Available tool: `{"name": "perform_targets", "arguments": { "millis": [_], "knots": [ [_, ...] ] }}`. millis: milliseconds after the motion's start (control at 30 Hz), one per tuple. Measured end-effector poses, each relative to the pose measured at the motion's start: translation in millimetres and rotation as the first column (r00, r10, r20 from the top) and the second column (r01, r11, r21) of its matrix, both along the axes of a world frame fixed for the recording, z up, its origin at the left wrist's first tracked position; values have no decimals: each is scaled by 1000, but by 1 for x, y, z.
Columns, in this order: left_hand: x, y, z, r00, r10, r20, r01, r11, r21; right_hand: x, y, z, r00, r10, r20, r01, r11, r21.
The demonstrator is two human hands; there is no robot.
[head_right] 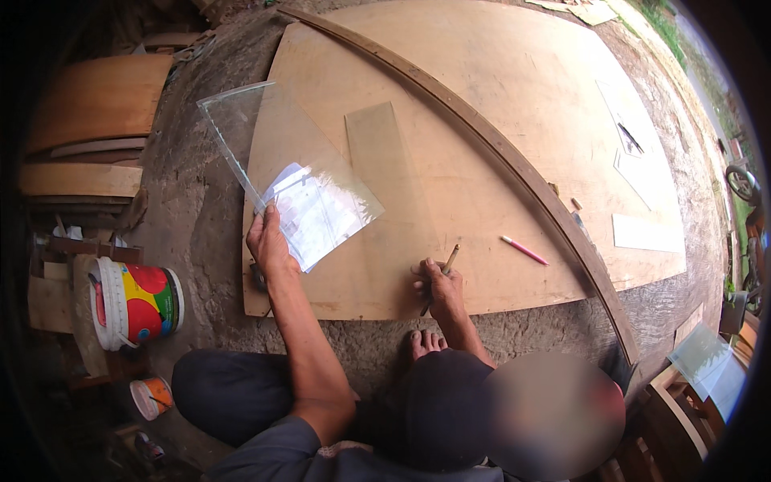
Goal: The person measures and marks a rectangular glass pane using a wooden straightedge, a glass cutter, and a pencil. They record measurements on a notepad, then move the glass to a wooden rack and measure a wooden frame with a tape measure.
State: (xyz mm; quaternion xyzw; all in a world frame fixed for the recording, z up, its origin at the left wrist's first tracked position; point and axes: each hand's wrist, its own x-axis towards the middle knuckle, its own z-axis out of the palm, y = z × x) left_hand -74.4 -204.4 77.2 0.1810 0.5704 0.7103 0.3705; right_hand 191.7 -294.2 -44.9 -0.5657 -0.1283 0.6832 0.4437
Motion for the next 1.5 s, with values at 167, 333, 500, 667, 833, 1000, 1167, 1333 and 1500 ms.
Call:
{"name": "perform_targets", "arguments": {
  "millis": [167, 333, 500, 667, 833, 1000, 1167, 1333, 1500],
  "knots": [
    [11, 1, 5, 998, -14, -62, 12, 999, -41, 26, -4, 30, 842, 446, 305, -419, 895, -151],
    [13, 0, 4, 987, -28, -160, 17, 997, -70, 35, 3, 57, 934, 177, 312, -231, 962, 145],
    [10, 1, -2, 995, -78, -65, 75, 996, -47, 66, 14, 48, 263, 54, 963, -438, 896, 69],
    [9, 0, -11, 989, -72, -127, 65, 996, -61, 112, 10, 15, -168, -35, 985, -550, 832, -64],
    [19, -1, -15, 989, -89, -119, 80, 994, -76, 132, 9, 14, -262, -163, 951, -586, 810, -23],
    [28, -1, -10, 990, -82, -117, 70, 992, -106, 93, 15, 20, -115, -184, 976, -613, 787, 76],
    [26, 1, -5, 995, -101, -27, 99, 993, -67, 136, 23, 17, -181, -266, 947, -404, 898, 175],
    [23, -1, 8, 979, 10, -206, -29, 996, -89, 195, 27, 22, -225, 49, 973, -476, 866, -154],
    [24, -7, 19, 958, -31, -284, -4, 993, -121, 194, 42, 29, -320, 74, 944, -540, 805, -246]
  ]
}}
